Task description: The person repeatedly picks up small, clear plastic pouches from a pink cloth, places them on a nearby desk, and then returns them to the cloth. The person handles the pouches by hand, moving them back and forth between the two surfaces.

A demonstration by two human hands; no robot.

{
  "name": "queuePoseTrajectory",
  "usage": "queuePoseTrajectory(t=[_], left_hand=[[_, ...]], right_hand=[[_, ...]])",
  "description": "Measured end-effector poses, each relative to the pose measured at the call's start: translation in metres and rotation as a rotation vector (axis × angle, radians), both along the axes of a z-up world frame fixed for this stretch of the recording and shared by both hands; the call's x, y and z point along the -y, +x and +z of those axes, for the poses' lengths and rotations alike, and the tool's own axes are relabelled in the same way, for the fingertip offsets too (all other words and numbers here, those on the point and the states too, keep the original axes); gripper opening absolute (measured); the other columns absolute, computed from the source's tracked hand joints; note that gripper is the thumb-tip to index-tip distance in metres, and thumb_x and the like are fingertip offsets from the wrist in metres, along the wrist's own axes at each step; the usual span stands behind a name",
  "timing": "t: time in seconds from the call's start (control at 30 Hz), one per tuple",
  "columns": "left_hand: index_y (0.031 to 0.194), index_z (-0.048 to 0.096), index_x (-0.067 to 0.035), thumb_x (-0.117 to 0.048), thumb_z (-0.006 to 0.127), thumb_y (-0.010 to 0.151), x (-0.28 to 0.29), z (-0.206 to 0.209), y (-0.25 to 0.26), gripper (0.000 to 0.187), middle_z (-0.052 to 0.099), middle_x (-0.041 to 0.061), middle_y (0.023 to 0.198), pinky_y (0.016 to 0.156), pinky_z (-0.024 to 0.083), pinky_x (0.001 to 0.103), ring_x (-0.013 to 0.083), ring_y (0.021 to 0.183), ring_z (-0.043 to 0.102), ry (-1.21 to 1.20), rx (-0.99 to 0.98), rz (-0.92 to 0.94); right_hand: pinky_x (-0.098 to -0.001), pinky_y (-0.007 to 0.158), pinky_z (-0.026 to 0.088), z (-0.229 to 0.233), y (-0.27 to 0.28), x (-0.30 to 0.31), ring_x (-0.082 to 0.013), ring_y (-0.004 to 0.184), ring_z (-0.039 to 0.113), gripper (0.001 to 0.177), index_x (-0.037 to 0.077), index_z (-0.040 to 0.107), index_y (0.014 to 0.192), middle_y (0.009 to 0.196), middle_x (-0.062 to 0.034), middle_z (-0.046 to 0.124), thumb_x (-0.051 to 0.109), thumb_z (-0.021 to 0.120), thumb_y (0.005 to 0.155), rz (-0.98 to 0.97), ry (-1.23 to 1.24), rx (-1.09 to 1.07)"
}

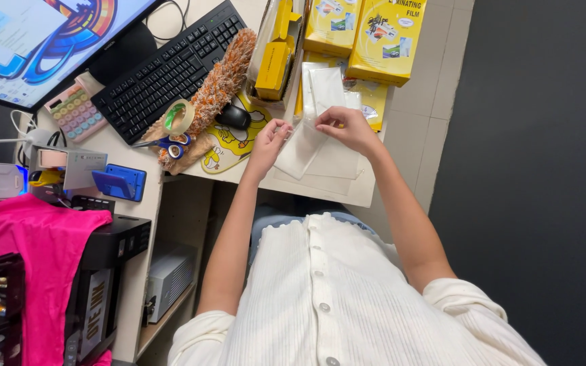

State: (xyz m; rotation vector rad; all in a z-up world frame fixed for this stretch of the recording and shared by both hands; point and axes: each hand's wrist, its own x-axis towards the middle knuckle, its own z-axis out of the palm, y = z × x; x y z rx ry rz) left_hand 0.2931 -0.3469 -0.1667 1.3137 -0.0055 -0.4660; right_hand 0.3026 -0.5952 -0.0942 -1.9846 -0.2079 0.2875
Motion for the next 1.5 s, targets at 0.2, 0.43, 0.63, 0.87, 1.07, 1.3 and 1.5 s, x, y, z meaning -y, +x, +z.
queuePoseTrajectory(t=[0.2, 0.43, 0.63, 0.87, 1.07, 1.3, 1.5], left_hand=[[0.112, 0.062, -0.006, -0.027, 0.055, 0.109, -0.006, 0.004, 0.004, 0.022, 0.068, -0.001, 0.095, 0.073, 0.049, 0.018, 0.0022, 0.084, 0.061, -0.006, -0.016, 0.026], [0.111, 0.063, -0.01, -0.028, 0.056, 0.11, -0.013, -0.004, 0.005, 0.019, 0.061, -0.006, 0.091, 0.067, 0.043, 0.018, 0.0006, 0.078, 0.054, -0.054, -0.082, 0.087], [0.114, 0.06, -0.011, -0.028, 0.055, 0.112, -0.019, -0.005, -0.004, 0.017, 0.063, -0.005, 0.101, 0.074, 0.046, 0.02, 0.0039, 0.086, 0.056, -0.34, -0.122, 0.192], [0.124, 0.056, -0.015, -0.025, 0.067, 0.096, -0.023, 0.058, -0.019, 0.031, 0.072, 0.0, 0.106, 0.072, 0.055, 0.024, 0.0067, 0.092, 0.068, -0.134, -0.152, 0.12], [0.128, 0.059, -0.01, -0.018, 0.073, 0.101, -0.026, 0.029, -0.031, 0.032, 0.069, -0.002, 0.108, 0.061, 0.043, 0.018, 0.0038, 0.083, 0.06, -0.273, -0.075, 0.352], [0.142, 0.05, -0.011, -0.015, 0.072, 0.1, -0.021, 0.043, -0.036, 0.047, 0.064, 0.001, 0.129, 0.081, 0.051, 0.022, 0.0083, 0.107, 0.062, -0.463, -0.049, 0.36], [0.153, 0.037, -0.004, -0.006, 0.072, 0.095, -0.016, 0.043, -0.038, 0.067, 0.057, 0.01, 0.143, 0.111, 0.046, 0.037, 0.0222, 0.132, 0.056, -0.475, -0.12, 0.142]], right_hand=[[-0.0282, 0.077, 0.052, 0.012, 0.005, -0.006, -0.0122, 0.085, 0.067, 0.017, 0.008, 0.076, 0.108, 0.1, -0.0022, 0.076, 0.018, 0.075, 0.094, -0.033, -0.045, 0.068], [-0.0348, 0.089, 0.055, 0.006, 0.004, -0.011, -0.0217, 0.105, 0.066, 0.03, 0.009, 0.071, 0.118, 0.115, -0.0082, 0.069, 0.021, 0.08, 0.092, -0.066, -0.154, 0.336], [-0.0295, 0.083, 0.054, 0.001, -0.003, -0.02, -0.0163, 0.106, 0.06, 0.062, 0.007, 0.051, 0.141, 0.12, -0.0086, 0.057, 0.023, 0.08, 0.089, -0.21, 0.251, -0.007], [-0.0242, 0.065, 0.048, 0.012, -0.01, -0.045, -0.0058, 0.078, 0.055, 0.042, 0.005, 0.066, 0.133, 0.09, 0.0031, 0.064, 0.024, 0.074, 0.097, -0.024, 0.418, -0.321], [-0.0217, 0.065, 0.047, 0.005, -0.01, -0.052, -0.0025, 0.078, 0.057, 0.023, 0.005, 0.065, 0.112, 0.088, 0.0061, 0.064, 0.021, 0.071, 0.098, -0.011, 0.494, -0.324], [-0.0206, 0.058, 0.037, -0.019, -0.014, -0.06, -0.004, 0.066, 0.048, 0.018, 0.001, 0.07, 0.094, 0.074, 0.0048, 0.058, 0.017, 0.073, 0.1, -0.203, 0.542, -0.229], [-0.019, 0.061, 0.037, -0.015, -0.014, -0.067, -0.0007, 0.072, 0.048, 0.015, 0.0, 0.072, 0.099, 0.081, 0.0074, 0.06, 0.015, 0.07, 0.102, -0.315, 0.545, -0.054]])
